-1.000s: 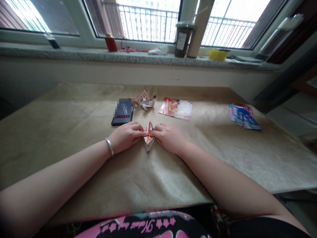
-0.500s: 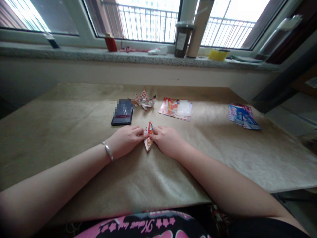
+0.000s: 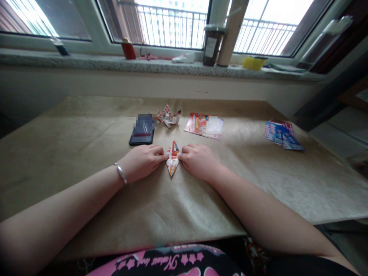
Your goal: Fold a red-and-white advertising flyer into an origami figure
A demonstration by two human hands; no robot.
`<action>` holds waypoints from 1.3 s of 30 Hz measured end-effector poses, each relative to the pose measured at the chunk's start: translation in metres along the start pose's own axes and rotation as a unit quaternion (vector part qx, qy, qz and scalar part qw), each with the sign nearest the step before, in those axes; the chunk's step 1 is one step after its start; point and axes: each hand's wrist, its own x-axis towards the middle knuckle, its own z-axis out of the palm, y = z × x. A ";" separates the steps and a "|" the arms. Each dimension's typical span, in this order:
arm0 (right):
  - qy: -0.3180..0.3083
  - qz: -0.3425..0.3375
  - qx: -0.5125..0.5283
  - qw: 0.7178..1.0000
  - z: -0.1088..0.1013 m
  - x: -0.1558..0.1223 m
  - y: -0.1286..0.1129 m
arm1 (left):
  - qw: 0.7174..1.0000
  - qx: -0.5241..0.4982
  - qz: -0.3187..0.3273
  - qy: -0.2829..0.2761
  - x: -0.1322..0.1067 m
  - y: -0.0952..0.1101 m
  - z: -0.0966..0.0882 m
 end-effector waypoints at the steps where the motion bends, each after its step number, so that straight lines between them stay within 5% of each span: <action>1: 0.001 0.003 -0.001 1.000 0.000 0.000 0.000 | 1.000 -0.010 -0.005 0.002 -0.001 -0.001 0.001; 13: 0.023 0.028 0.002 0.999 -0.002 -0.002 -0.003 | 0.988 -0.106 -0.037 0.102 0.000 0.001 0.014; 24: -0.001 0.112 0.004 0.994 -0.007 0.002 -0.024 | 0.996 -0.079 -0.006 0.036 0.008 -0.006 0.008; 39: 0.028 0.122 0.073 0.989 0.008 0.005 -0.028 | 0.975 -0.185 -0.004 0.121 0.010 -0.009 0.025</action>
